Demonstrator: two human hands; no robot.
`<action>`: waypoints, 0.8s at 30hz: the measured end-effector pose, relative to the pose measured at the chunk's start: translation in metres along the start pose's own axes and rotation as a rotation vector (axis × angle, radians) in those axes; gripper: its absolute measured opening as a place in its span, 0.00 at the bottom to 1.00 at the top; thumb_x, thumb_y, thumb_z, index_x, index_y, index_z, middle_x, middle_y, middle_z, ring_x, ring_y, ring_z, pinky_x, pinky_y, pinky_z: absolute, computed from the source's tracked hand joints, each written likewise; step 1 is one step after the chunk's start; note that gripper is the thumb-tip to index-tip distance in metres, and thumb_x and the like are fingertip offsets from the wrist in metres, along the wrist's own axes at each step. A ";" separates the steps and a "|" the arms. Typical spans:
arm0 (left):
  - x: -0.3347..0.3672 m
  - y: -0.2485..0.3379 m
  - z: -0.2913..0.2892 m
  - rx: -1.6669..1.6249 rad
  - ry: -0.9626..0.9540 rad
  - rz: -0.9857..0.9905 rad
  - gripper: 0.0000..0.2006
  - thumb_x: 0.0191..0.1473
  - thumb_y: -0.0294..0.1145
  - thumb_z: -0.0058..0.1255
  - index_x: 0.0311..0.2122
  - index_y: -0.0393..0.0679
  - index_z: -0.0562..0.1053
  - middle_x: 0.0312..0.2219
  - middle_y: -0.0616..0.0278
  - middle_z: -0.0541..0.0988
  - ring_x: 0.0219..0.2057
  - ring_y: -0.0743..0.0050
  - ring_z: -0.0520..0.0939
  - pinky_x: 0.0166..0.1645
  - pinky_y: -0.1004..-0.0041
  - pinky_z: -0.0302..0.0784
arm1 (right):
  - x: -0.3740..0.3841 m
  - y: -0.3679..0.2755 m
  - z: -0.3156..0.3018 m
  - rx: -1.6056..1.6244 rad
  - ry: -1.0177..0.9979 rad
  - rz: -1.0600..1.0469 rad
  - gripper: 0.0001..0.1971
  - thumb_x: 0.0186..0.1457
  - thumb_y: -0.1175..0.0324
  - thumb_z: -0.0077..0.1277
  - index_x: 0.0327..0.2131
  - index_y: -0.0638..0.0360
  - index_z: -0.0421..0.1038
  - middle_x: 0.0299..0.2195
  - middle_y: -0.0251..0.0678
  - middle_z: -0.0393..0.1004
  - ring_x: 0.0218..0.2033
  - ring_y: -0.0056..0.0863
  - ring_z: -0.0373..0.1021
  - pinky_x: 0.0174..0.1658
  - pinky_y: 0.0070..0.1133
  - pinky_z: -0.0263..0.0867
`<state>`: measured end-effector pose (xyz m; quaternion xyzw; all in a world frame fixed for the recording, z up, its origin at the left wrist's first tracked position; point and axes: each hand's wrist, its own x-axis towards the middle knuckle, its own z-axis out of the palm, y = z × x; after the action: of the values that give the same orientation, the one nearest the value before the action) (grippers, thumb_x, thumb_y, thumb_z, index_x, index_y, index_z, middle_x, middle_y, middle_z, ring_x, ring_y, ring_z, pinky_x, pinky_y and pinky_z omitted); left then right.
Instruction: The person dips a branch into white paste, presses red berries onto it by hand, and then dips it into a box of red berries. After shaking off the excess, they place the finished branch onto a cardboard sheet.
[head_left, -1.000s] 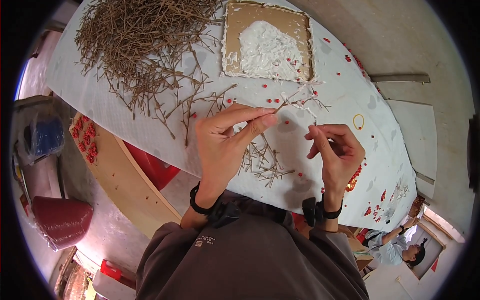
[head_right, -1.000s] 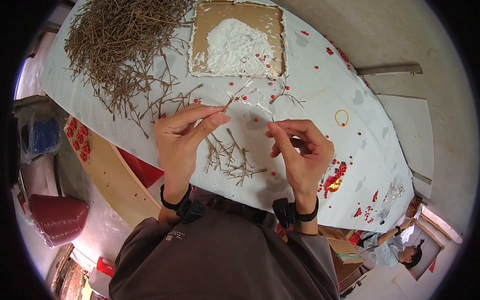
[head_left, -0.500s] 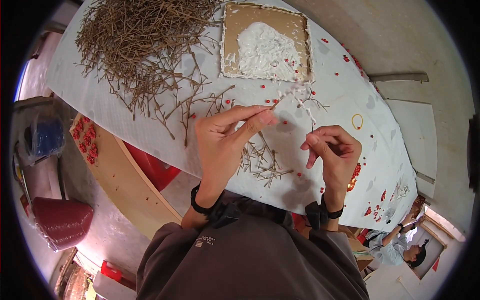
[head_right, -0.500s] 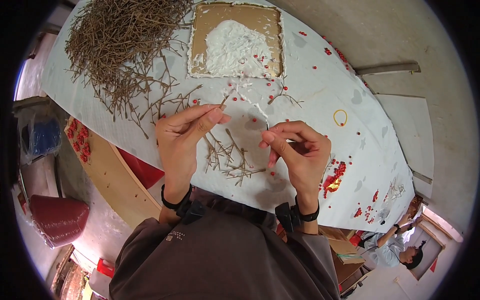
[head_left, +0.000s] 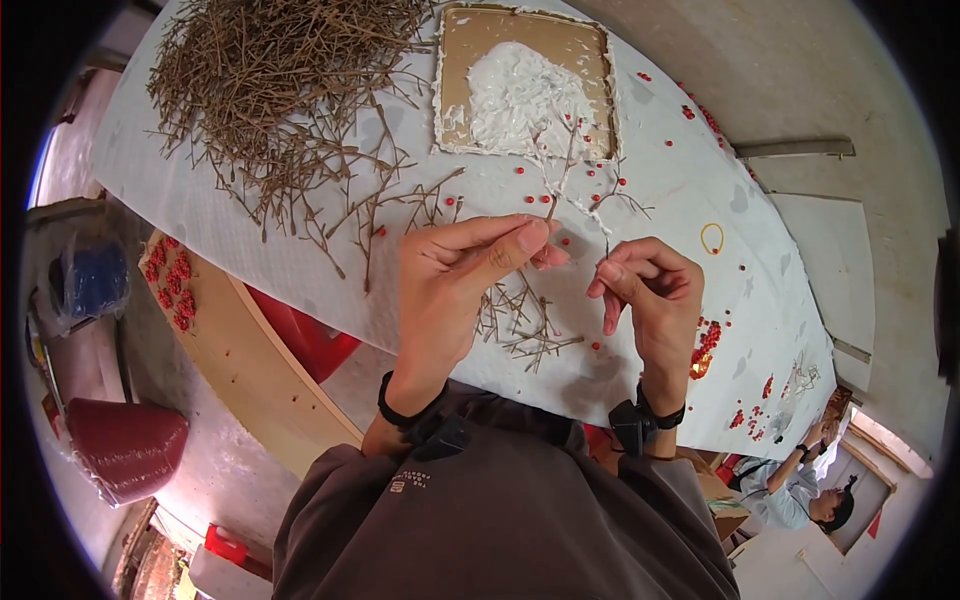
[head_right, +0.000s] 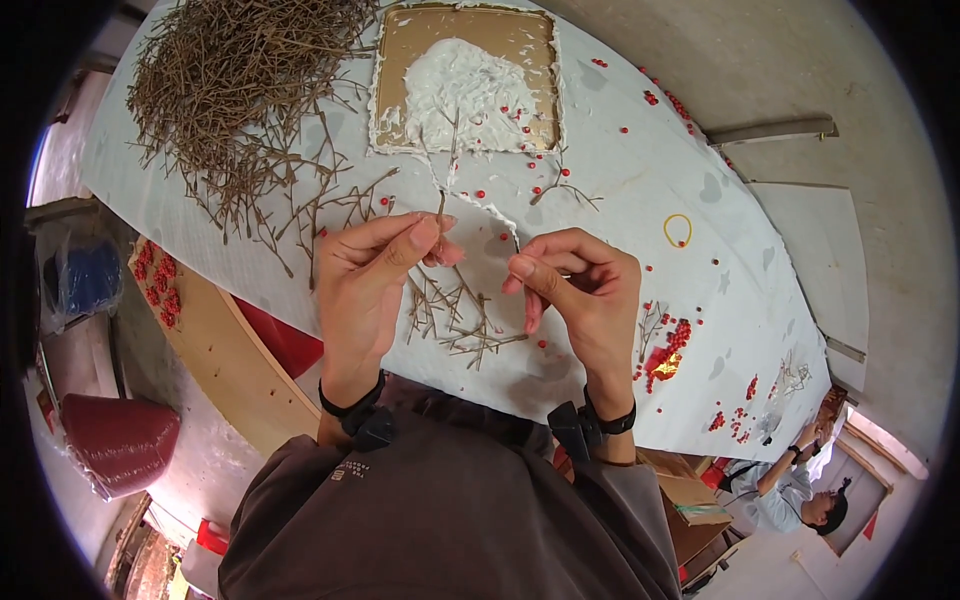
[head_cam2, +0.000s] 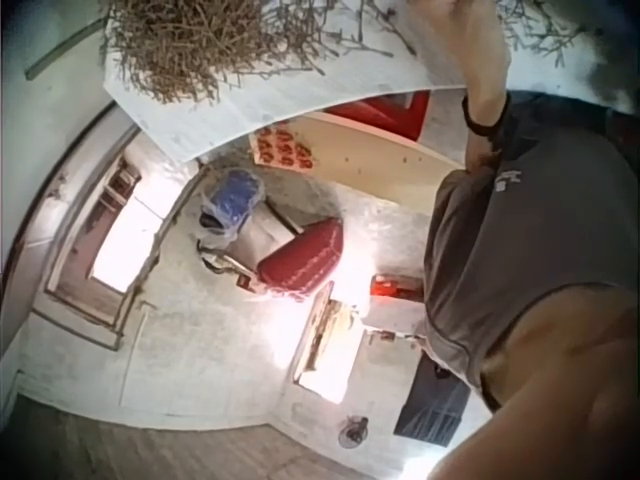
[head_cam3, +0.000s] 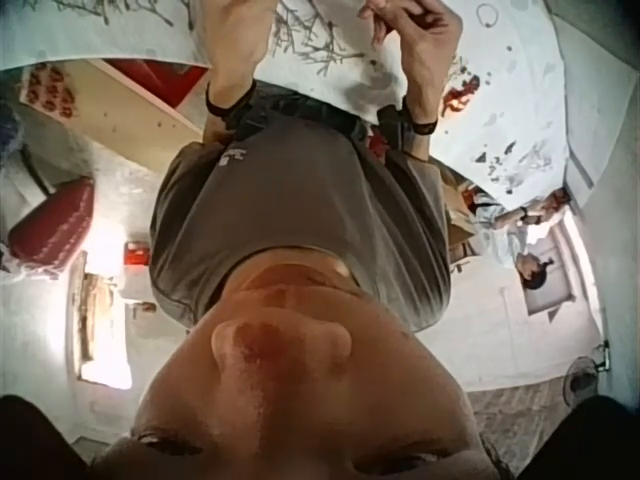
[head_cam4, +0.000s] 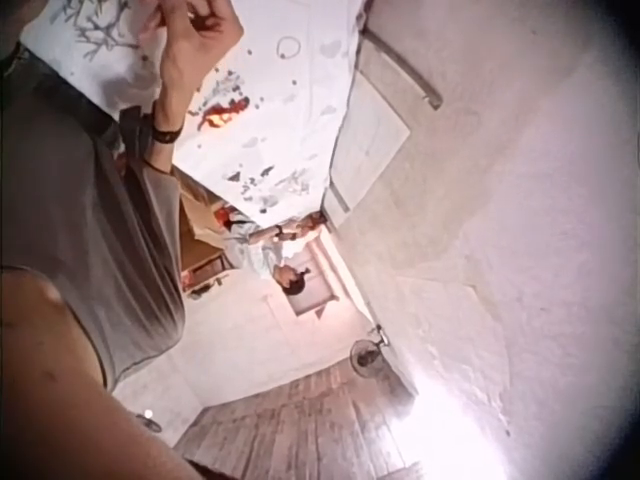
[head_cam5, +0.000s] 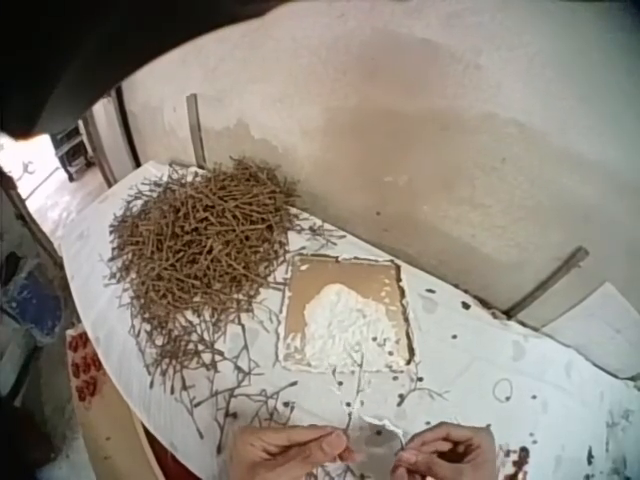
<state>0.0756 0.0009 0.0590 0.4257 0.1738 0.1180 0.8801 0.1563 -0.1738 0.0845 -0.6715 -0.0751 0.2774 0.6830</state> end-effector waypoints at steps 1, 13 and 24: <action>0.000 0.000 0.000 0.000 -0.001 0.000 0.11 0.55 0.26 0.54 0.41 0.28 0.76 0.33 0.49 0.81 0.31 0.65 0.82 0.39 0.71 0.75 | 0.001 0.001 -0.001 0.000 0.001 0.000 0.03 0.53 0.80 0.54 0.31 0.70 0.71 0.21 0.41 0.75 0.16 0.20 0.68 0.14 0.14 0.60; 0.000 0.002 -0.001 -0.023 -0.033 -0.030 0.11 0.55 0.26 0.54 0.41 0.29 0.76 0.34 0.48 0.81 0.31 0.65 0.82 0.40 0.70 0.76 | 0.006 -0.005 0.004 -0.031 0.105 -0.084 0.04 0.55 0.78 0.53 0.32 0.69 0.72 0.22 0.41 0.76 0.15 0.17 0.65 0.15 0.14 0.59; -0.002 0.000 0.000 0.044 0.043 0.031 0.09 0.54 0.24 0.55 0.39 0.29 0.78 0.32 0.49 0.82 0.30 0.65 0.83 0.40 0.71 0.76 | -0.006 -0.016 0.023 -0.314 0.271 -0.191 0.05 0.53 0.78 0.57 0.32 0.71 0.73 0.23 0.41 0.77 0.17 0.18 0.68 0.19 0.14 0.63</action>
<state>0.0742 0.0001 0.0596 0.4448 0.1888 0.1369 0.8647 0.1448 -0.1560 0.1032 -0.7904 -0.0881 0.1034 0.5974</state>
